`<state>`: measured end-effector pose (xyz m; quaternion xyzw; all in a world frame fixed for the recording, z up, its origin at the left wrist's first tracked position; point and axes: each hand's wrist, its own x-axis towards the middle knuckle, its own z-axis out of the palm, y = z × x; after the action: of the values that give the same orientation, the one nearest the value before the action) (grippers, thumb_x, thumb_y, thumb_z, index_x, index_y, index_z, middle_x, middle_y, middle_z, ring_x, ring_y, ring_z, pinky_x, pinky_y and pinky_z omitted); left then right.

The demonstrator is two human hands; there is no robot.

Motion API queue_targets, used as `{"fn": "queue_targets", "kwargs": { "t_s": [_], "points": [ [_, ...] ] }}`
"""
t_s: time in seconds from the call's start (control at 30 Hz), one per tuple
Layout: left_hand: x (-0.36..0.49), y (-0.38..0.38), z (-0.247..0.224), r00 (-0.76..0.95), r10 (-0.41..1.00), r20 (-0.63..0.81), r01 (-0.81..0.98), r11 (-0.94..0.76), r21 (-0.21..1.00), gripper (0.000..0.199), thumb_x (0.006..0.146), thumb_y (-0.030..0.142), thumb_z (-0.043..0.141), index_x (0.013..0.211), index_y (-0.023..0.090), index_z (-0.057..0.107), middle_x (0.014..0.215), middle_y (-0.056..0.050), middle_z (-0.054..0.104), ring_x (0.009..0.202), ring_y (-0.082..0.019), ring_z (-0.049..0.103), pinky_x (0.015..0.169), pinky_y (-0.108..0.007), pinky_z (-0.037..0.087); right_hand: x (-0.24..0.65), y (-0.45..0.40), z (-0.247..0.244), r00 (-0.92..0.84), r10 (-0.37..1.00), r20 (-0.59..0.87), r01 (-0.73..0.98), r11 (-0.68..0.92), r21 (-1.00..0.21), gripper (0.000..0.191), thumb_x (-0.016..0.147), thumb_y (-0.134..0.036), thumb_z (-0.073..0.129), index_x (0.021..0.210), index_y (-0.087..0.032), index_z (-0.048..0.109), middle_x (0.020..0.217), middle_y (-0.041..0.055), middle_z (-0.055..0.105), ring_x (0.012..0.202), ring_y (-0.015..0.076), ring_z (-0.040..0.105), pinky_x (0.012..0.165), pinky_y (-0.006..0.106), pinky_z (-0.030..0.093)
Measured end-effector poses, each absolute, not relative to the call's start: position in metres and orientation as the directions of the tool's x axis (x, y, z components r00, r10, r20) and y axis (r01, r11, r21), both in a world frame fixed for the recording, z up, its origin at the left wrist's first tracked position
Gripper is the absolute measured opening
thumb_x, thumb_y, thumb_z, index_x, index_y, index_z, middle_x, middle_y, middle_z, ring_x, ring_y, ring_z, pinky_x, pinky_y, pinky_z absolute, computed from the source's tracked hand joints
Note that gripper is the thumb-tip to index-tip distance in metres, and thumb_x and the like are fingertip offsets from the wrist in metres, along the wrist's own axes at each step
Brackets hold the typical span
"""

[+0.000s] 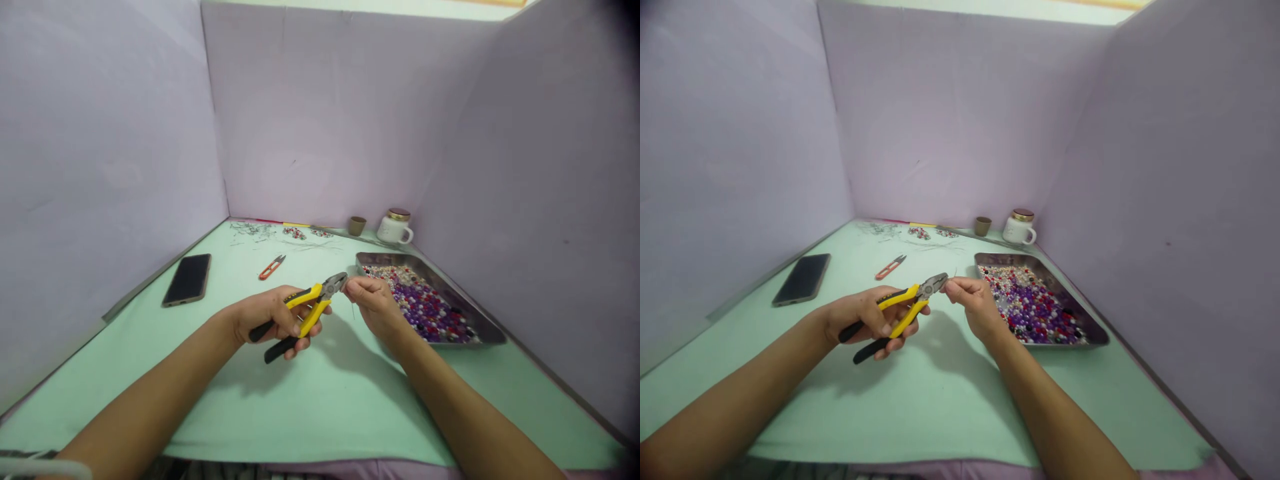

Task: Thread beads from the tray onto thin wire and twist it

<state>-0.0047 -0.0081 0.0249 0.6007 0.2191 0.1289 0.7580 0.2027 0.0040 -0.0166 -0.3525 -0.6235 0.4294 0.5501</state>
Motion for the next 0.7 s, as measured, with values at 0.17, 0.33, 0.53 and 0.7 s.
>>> {"fn": "queue_targets", "kwargs": {
  "t_s": [0.17,0.33,0.53,0.7],
  "points": [
    [-0.004,-0.007,0.022,0.626,0.743,-0.238,0.554,-0.208,0.806,0.024,0.056,0.011,0.045,0.078,0.018,0.045,0.072,-0.002,0.049,0.055,-0.014,0.049,0.046,-0.025,0.038,0.200,0.008,-0.023,-0.024,0.976,0.218,0.140,0.219,-0.966,0.017,0.062,-0.032,0.058,0.058,-0.017,0.065,0.048,-0.0017,0.047,0.051,0.0114,0.037,0.052,0.025,0.028],
    [0.009,-0.012,0.004,0.461,0.885,-0.056,0.860,-0.431,0.272,0.037,0.057,0.009,0.044,0.092,0.020,0.043,0.078,-0.005,0.052,0.064,-0.019,0.051,0.051,-0.027,0.037,0.195,0.010,-0.032,0.079,0.992,0.100,0.306,0.071,-0.949,0.020,0.061,-0.032,0.056,0.058,-0.015,0.066,0.045,-0.0017,0.047,0.047,0.0106,0.036,0.048,0.024,0.026],
    [0.018,-0.013,-0.006,0.432,0.900,0.059,0.892,-0.436,0.121,0.048,0.053,0.007,0.045,0.100,0.019,0.040,0.082,-0.006,0.051,0.066,-0.021,0.052,0.051,-0.028,0.036,0.192,0.008,-0.031,0.108,0.990,0.091,0.285,0.057,-0.957,0.025,0.062,-0.037,0.055,0.060,-0.015,0.065,0.045,-0.0038,0.040,0.046,0.0096,0.033,0.048,0.024,0.023],
    [0.009,-0.011,0.008,0.506,0.857,-0.093,0.702,-0.347,0.623,0.025,0.055,0.008,0.044,0.078,0.019,0.044,0.071,-0.003,0.050,0.061,-0.017,0.051,0.050,-0.026,0.039,0.196,0.008,-0.024,0.057,0.989,0.135,0.158,0.125,-0.979,0.021,0.060,-0.037,0.059,0.059,-0.016,0.064,0.046,-0.0037,0.040,0.050,0.0109,0.036,0.053,0.026,0.027]
  ]
}}
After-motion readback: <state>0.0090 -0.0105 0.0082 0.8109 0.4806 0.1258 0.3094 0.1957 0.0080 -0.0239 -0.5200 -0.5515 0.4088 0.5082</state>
